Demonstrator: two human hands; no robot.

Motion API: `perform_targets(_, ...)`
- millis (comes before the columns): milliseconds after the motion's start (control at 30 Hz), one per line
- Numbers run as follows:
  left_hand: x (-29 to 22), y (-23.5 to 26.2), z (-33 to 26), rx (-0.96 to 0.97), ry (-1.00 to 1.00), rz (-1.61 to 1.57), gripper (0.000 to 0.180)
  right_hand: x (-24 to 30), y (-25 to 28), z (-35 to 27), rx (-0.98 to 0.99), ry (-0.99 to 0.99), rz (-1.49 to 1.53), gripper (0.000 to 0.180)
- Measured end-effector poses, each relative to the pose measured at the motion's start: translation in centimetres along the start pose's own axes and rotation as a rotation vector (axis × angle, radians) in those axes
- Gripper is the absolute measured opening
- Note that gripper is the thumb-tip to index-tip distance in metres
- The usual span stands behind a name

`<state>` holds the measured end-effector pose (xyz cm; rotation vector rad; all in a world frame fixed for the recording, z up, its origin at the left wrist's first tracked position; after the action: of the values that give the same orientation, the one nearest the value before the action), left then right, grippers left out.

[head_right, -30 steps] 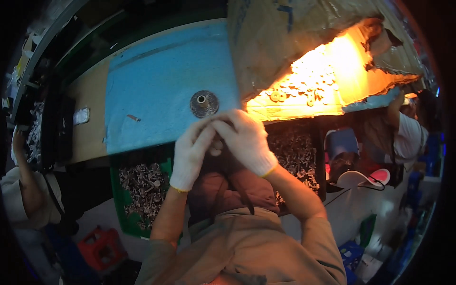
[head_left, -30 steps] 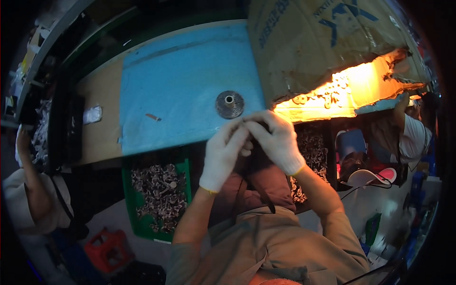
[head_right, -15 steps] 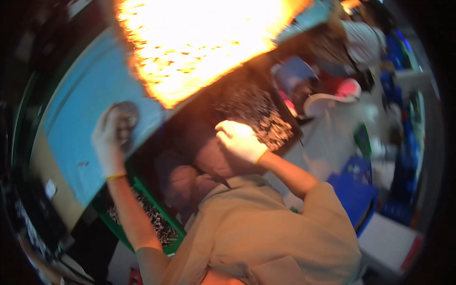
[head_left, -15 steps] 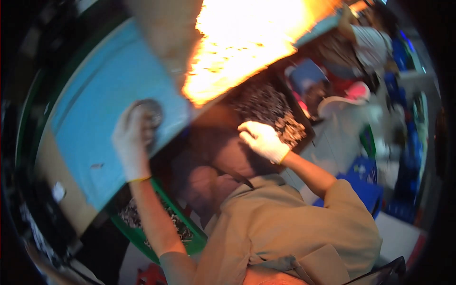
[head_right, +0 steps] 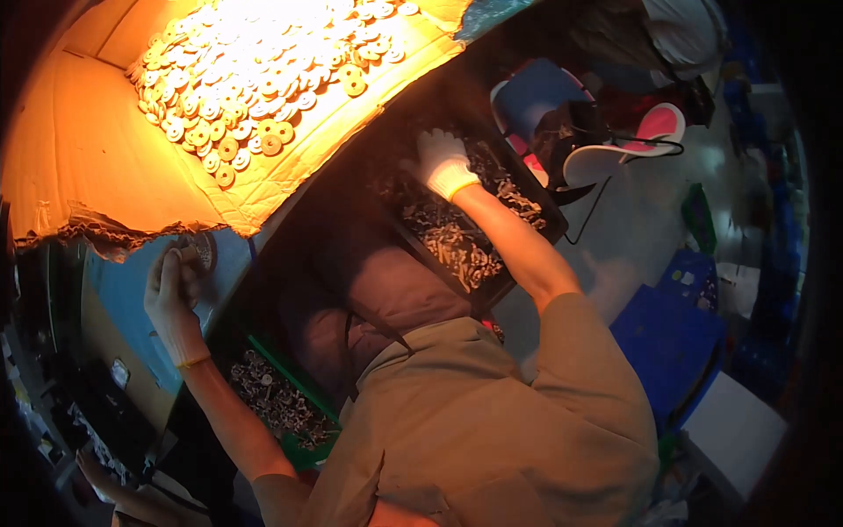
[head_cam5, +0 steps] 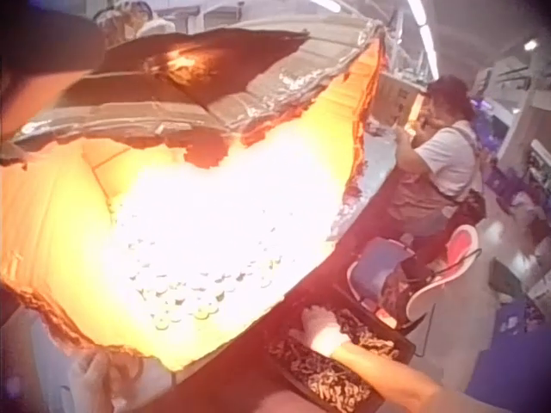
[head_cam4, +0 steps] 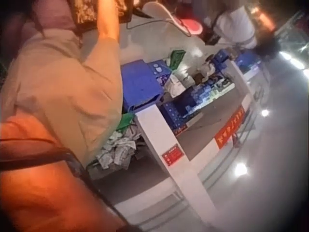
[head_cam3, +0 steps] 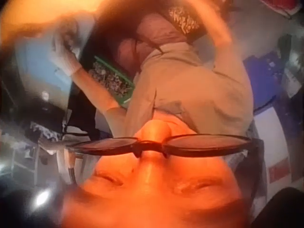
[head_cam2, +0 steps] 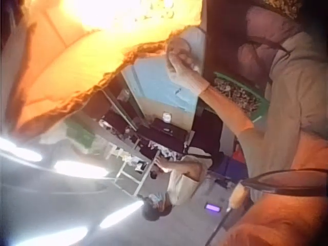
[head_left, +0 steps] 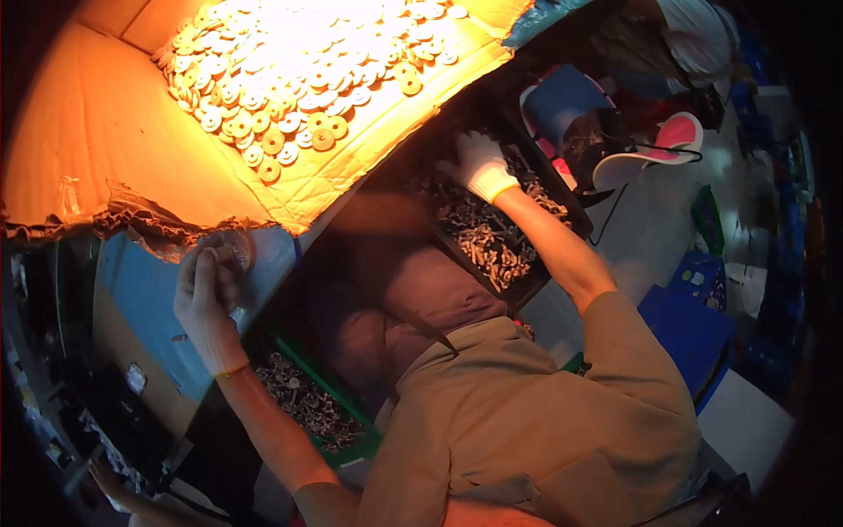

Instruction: The person assembles small plastic rings and metal stems by hand at a factory assembly line workstation, taking components from assembly bins and placing them into a cardboard box.

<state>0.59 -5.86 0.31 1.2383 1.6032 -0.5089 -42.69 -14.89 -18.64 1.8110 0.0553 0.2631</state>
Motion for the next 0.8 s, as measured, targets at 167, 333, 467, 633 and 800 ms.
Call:
perform_targets(167,-0.4,0.1,-0.2,-0.004,0.052,-0.026,0.03,2.9,-0.1,0.9,-0.123,0.188,-0.07,0.062)
perform_targets(333,0.1,0.3,0.6,0.056,0.044,0.01,0.034,2.8,-1.4,2.0,0.113,0.452,-0.236,0.055)
perform_targets(467,-0.5,0.3,0.6,0.017,0.019,0.01,0.034,1.1,-0.6,1.3,0.139,0.303,-0.085,0.043)
perform_targets(633,-0.9,0.9,0.1,0.085,-0.053,0.005,0.029,-3.1,0.9,-5.1,0.004,-0.236,1.212,0.03)
perform_targets(800,-0.8,0.9,-0.8,0.118,0.048,-0.114,0.034,6.4,3.9,-11.0,0.47,-0.074,1.868,0.036)
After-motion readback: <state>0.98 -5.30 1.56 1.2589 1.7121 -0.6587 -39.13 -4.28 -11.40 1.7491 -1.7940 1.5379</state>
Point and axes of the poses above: each hand's wrist, its own z-axis towards the middle knuckle, its own y-axis out of the back of the hand, x = y × z, the point moved 4 cm from there along z, towards the middle knuckle, and after that the axes turned 10 degrees about y, right-handed, at the moved point
